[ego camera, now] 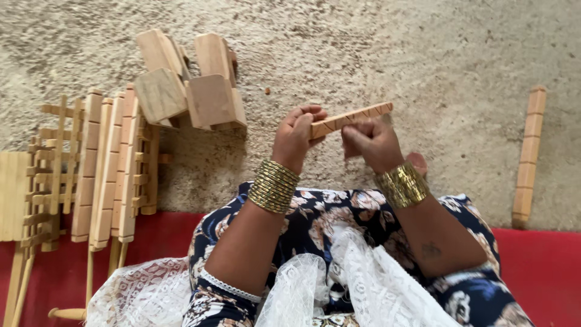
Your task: The person carves a repeating triangular pattern into a small rectangular wooden block using a handheld carving tool. They rotate the block to work on different sides and periodically inspect the carved surface. The person then picks up a longer cylindrical wooden stick and rubs its surface with their hands.
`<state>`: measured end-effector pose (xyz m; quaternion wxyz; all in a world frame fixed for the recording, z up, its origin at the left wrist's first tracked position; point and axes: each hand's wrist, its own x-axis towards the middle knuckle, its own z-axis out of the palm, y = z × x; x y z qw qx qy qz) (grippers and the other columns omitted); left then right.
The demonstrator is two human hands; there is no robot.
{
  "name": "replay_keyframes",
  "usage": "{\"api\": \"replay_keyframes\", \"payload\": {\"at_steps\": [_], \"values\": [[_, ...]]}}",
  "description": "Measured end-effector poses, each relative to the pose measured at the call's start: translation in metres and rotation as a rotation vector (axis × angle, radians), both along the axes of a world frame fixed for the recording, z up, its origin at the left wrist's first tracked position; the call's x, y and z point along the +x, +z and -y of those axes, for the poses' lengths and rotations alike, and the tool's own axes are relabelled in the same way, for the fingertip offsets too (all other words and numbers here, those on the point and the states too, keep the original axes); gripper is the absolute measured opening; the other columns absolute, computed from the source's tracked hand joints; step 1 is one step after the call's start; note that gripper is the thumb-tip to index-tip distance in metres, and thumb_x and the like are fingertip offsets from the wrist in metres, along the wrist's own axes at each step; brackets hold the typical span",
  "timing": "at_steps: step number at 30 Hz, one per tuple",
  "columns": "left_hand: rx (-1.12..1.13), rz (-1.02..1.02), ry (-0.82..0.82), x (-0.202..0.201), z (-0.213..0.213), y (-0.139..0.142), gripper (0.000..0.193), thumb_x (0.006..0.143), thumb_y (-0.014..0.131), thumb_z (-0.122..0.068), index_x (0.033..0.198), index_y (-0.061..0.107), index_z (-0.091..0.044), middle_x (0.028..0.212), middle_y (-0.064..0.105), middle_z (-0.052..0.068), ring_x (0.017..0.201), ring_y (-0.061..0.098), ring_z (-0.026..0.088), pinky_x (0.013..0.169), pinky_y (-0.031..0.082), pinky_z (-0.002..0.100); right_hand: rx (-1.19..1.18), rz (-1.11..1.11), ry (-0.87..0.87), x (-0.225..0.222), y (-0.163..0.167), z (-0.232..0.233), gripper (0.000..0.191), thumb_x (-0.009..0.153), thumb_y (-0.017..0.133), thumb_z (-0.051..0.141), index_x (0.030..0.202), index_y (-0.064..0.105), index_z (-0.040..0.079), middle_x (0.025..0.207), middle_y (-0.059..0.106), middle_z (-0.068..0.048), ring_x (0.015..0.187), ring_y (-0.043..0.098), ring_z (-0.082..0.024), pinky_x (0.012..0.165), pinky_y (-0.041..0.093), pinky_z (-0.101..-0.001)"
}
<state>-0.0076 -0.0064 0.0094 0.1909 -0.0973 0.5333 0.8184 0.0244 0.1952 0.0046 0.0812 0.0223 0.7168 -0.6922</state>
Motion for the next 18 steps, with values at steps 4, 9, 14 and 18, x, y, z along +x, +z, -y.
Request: {"api": "replay_keyframes", "payload": {"at_steps": [4, 9, 14, 18], "values": [[-0.001, -0.032, -0.018, 0.001, -0.004, -0.003, 0.034, 0.095, 0.041, -0.013, 0.120, 0.060, -0.002, 0.116, 0.069, 0.015, 0.100, 0.068, 0.022, 0.084, 0.061, 0.035, -0.017, -0.021, -0.059, -0.011, 0.002, -0.001, 0.010, 0.097, 0.065, 0.008, 0.087, 0.064, 0.004, 0.079, 0.071, -0.008, 0.065, 0.068, -0.012, 0.057, 0.061, -0.0286], [0.008, -0.087, -0.023, 0.003, -0.009, -0.009, 0.034, 0.094, 0.043, -0.012, 0.120, 0.061, 0.000, 0.116, 0.068, 0.016, 0.101, 0.068, 0.022, 0.086, 0.060, 0.035, -0.064, 0.023, -0.018, -0.013, -0.004, -0.006, 0.008, 0.097, 0.067, 0.007, 0.091, 0.068, 0.002, 0.080, 0.071, -0.007, 0.067, 0.068, -0.010, 0.058, 0.060, -0.0259], [0.018, -0.086, -0.037, 0.005, -0.011, -0.009, 0.036, 0.093, 0.041, -0.011, 0.121, 0.061, 0.000, 0.116, 0.068, 0.016, 0.102, 0.068, 0.022, 0.088, 0.060, 0.035, 0.021, -0.119, -0.017, -0.013, -0.015, -0.008, 0.032, 0.100, 0.072, 0.007, 0.077, 0.051, 0.002, 0.078, 0.067, -0.006, 0.069, 0.068, -0.009, 0.057, 0.060, -0.0268], [-0.010, -0.054, -0.030, 0.004, -0.008, -0.006, 0.036, 0.092, 0.041, -0.011, 0.119, 0.061, 0.001, 0.115, 0.068, 0.016, 0.101, 0.068, 0.022, 0.087, 0.060, 0.036, 0.217, -0.094, -0.069, -0.015, -0.021, -0.004, 0.020, 0.092, 0.074, 0.009, 0.077, 0.061, 0.009, 0.075, 0.069, -0.002, 0.066, 0.068, -0.007, 0.057, 0.060, -0.0240]]}}
